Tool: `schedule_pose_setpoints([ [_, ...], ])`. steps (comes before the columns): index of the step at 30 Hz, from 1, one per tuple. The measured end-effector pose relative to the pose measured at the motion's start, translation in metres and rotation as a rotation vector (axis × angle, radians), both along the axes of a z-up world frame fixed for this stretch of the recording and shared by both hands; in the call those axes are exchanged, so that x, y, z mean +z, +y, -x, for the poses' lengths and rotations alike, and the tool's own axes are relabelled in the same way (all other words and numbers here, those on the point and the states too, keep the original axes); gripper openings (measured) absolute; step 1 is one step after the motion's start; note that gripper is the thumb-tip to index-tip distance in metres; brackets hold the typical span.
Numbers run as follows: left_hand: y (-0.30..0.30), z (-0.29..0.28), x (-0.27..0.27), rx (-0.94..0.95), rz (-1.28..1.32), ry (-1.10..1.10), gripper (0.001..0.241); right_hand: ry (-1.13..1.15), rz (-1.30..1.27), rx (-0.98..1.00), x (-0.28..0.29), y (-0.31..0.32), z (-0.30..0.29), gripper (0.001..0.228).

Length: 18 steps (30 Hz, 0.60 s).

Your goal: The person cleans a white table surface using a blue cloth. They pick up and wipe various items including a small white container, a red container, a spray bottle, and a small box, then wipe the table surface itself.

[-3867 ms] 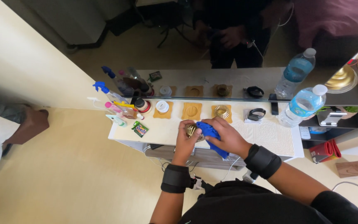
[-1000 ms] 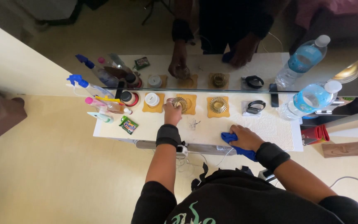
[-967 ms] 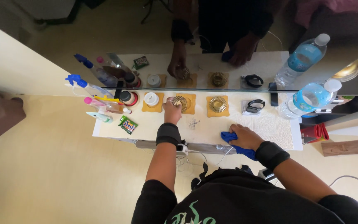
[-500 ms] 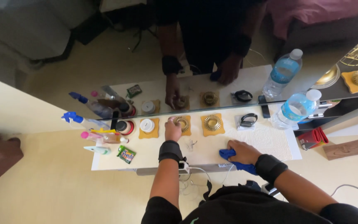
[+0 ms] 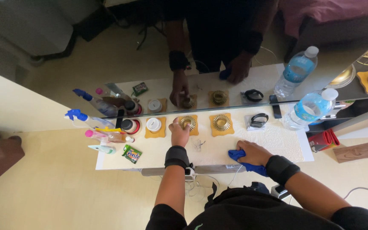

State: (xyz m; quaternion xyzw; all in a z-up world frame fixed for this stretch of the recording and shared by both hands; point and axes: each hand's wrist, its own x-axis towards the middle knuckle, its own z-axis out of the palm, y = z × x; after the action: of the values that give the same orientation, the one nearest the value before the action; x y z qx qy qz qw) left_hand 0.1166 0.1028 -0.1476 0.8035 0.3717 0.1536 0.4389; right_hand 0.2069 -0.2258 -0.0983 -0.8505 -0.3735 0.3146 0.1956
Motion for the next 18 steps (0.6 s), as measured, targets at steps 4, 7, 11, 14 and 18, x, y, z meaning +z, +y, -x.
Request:
schedule_pose_setpoints([
  [4,-0.001,0.008,-0.006,0.032,0.031,0.022,0.078,-0.012,-0.003,-0.009,-0.002,-0.001,0.002,0.046],
  [7,0.007,0.01,-0.026,0.009,0.001,0.028,0.084,-0.002,-0.022,-0.009,-0.007,0.0,-0.001,0.046],
  [11,0.013,0.023,-0.052,-0.054,0.022,-0.05,0.084,-0.027,-0.044,-0.035,-0.017,-0.005,0.004,0.046],
  [14,0.022,0.036,-0.08,-0.106,-0.034,-0.104,0.085,-0.016,-0.044,-0.075,-0.014,-0.003,0.006,0.047],
  [18,0.004,0.08,-0.025,-0.212,0.362,-0.103,0.089,-0.045,-0.074,-0.091,-0.027,-0.003,0.002,0.049],
])
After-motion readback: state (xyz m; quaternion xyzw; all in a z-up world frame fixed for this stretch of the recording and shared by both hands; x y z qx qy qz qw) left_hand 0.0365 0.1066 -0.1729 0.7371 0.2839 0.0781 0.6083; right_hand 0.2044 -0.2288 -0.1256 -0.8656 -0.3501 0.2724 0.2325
